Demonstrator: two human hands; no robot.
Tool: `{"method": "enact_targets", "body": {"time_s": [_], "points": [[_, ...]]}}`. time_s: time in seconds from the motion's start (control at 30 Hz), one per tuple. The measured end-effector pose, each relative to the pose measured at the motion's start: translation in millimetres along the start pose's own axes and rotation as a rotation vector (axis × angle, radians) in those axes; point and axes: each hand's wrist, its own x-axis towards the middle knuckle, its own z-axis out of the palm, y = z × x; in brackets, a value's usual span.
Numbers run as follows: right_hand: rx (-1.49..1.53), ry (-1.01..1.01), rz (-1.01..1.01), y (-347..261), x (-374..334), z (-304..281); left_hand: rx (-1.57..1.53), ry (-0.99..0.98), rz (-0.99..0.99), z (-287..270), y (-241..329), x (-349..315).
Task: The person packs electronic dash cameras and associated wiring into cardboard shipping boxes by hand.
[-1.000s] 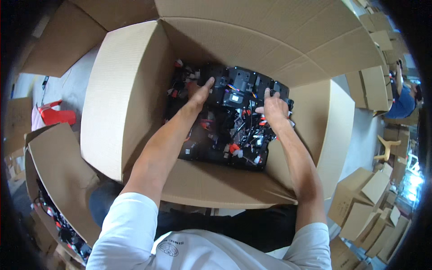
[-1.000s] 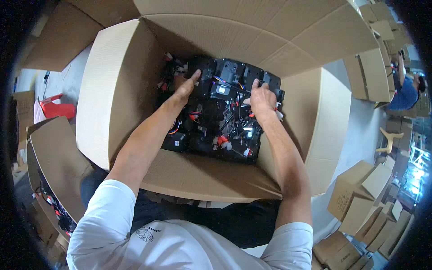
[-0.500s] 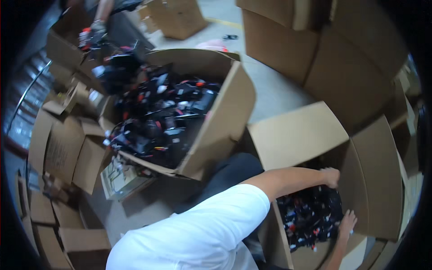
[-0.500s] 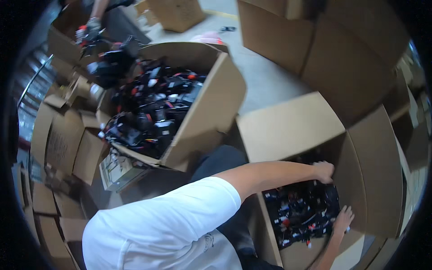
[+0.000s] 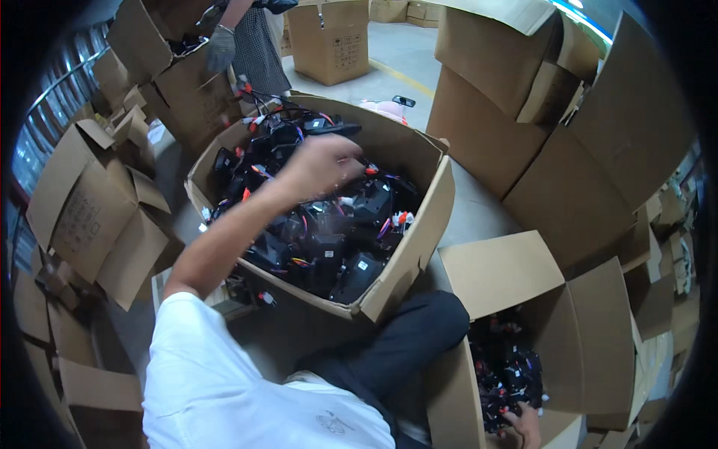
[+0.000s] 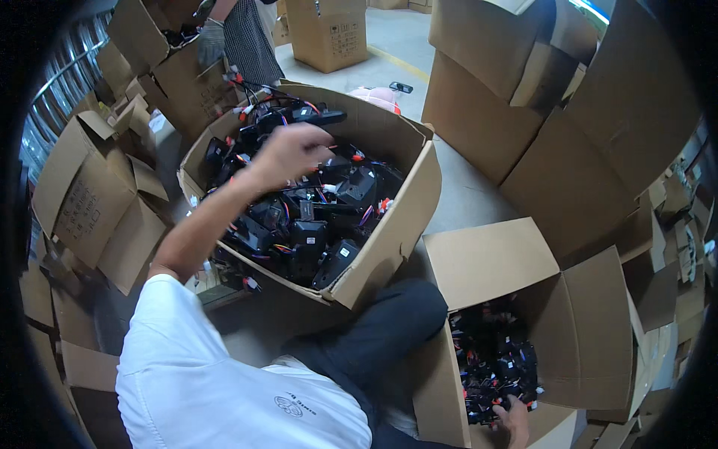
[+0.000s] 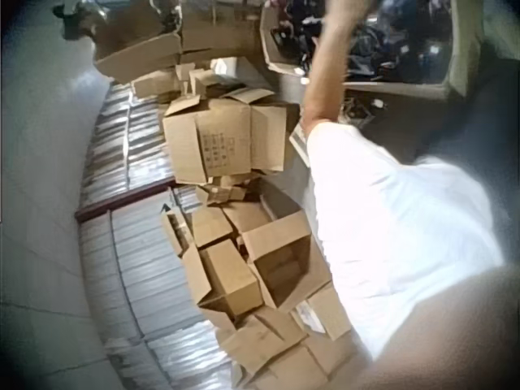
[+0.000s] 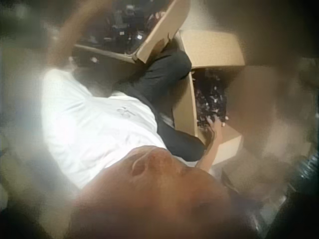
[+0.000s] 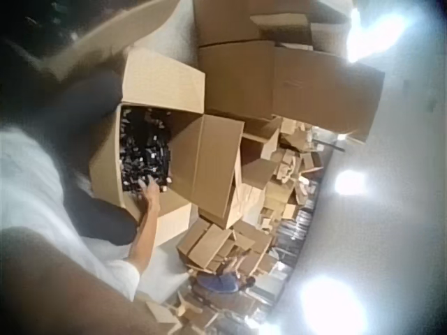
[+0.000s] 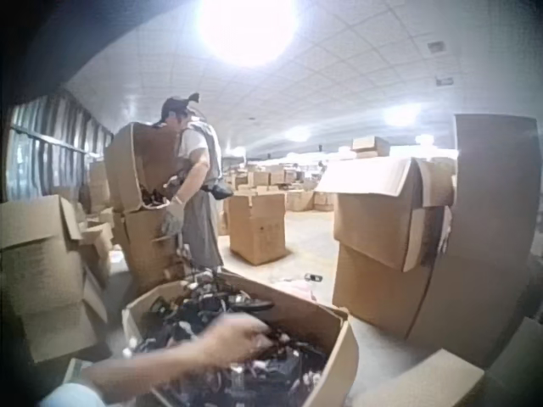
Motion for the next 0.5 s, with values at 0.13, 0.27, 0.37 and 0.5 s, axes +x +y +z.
{"method": "enact_targets", "body": {"time_s": [0.13,0.27,0.37,0.5], "points": [[0.034,-0.12,0.158,-14.7,-25.0,-8.7,0.289,-0.004,-0.09,-44.7,-179.4,29.6],[-0.028,-0.031,0.02,-42.8,-12.6,11.2,0.664,-0.233,0.23,-32.0,-242.5,53.4],[0.069,-0.104,0.006,-79.0,-7.3,24.0,0.762,-0.534,0.048,-17.3,-251.3,66.5],[0.039,0.021,0.089,-101.1,-54.6,-9.5,0.126,-0.204,0.035,-16.8,-143.7,99.9]]}}
